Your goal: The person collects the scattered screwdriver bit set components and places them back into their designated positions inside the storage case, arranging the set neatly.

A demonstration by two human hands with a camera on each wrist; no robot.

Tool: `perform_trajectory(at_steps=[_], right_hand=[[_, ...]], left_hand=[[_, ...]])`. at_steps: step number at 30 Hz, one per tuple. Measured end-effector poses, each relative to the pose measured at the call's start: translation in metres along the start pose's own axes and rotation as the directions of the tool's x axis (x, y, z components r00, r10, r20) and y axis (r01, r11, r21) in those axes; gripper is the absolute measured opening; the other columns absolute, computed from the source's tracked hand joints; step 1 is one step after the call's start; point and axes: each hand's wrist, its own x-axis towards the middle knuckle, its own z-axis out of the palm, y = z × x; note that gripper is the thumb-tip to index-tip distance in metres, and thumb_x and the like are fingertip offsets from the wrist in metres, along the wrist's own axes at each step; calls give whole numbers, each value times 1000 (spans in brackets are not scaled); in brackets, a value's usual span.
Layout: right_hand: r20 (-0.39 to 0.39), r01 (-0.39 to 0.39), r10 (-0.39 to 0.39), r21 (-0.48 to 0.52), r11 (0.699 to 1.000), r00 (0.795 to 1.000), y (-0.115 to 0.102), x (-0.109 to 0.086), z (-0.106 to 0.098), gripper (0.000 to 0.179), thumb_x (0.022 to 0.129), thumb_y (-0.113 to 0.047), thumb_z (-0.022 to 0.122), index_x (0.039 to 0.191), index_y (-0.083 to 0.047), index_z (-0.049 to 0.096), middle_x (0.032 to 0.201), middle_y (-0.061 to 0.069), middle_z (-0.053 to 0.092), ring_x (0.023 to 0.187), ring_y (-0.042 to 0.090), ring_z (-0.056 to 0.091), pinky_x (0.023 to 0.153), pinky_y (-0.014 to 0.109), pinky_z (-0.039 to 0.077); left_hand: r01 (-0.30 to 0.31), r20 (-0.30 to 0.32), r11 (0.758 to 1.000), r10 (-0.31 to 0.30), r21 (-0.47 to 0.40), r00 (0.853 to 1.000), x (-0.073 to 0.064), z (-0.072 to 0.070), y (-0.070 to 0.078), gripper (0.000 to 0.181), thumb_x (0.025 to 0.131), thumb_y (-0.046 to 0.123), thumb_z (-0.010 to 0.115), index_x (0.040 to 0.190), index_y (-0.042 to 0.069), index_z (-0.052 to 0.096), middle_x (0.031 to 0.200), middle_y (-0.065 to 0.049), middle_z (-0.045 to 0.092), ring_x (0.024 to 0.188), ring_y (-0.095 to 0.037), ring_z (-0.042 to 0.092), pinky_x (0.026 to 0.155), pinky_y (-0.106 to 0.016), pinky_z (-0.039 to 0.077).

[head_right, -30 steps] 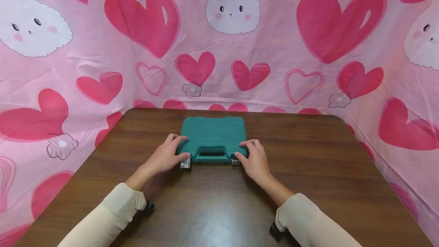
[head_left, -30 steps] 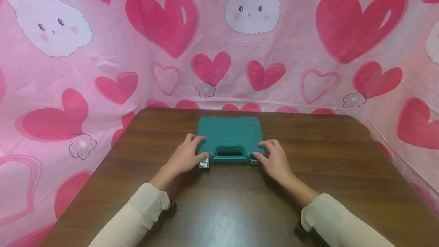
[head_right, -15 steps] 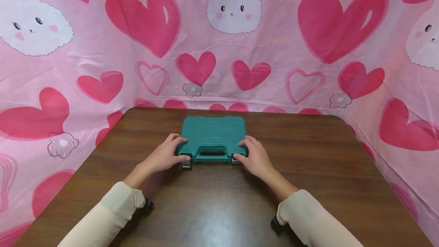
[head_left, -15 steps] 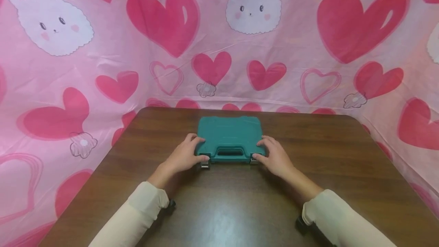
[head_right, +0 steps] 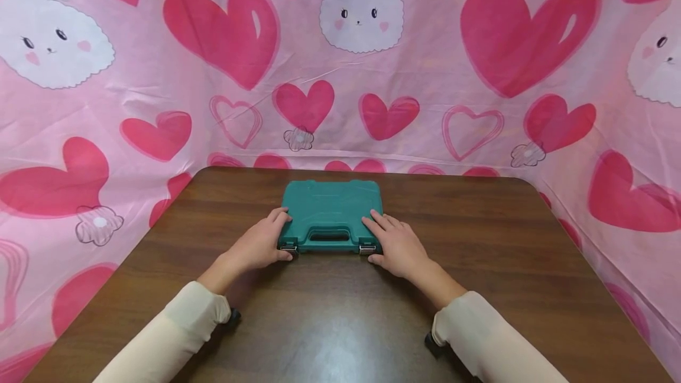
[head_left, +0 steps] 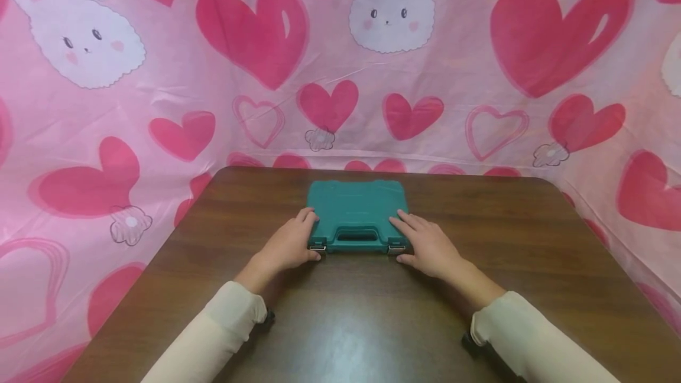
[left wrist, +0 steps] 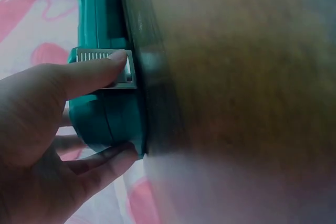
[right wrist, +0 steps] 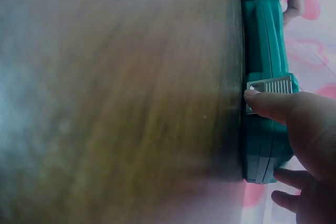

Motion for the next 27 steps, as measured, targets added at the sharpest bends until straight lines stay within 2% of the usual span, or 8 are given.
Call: perform_trajectory(at_steps=[4,11,20,27], right_hand=[[-8,25,-25,-62,998,1000,0,1,0,86,78,-41,80,149,-14,41,151,14,38,133,37,40,104,57,33],[-22,17,-18,-50,999,1000,0,4,-4,81,78,-45,79,146,-15,47,148,13,43,130,36,44,104,55,33],[-24,23,-24,-26,999,999,1,5,-6,77,79,-46,78,144,-15,49,147,13,45,128,36,47,104,54,34],[-42,45,-47,-43,998,998,2,5,-5,76,80,-48,77,143,-14,51,145,13,47,126,34,50,103,52,37]], left_hand=[[-23,-16,998,24,62,1000,0,0,1,83,67,35,90,131,6,45,142,-15,39,114,-33,55,96,-45,46],[-54,-28,993,57,109,998,1,-3,3,79,68,37,89,127,7,46,132,-13,44,99,-29,60,88,-42,50],[-29,-37,996,32,83,999,5,-5,2,74,65,38,91,122,12,50,118,-6,48,85,-23,59,79,-39,52],[-42,-68,997,47,64,997,3,-7,2,71,63,37,92,116,12,53,108,-3,48,77,-22,57,73,-37,51]])
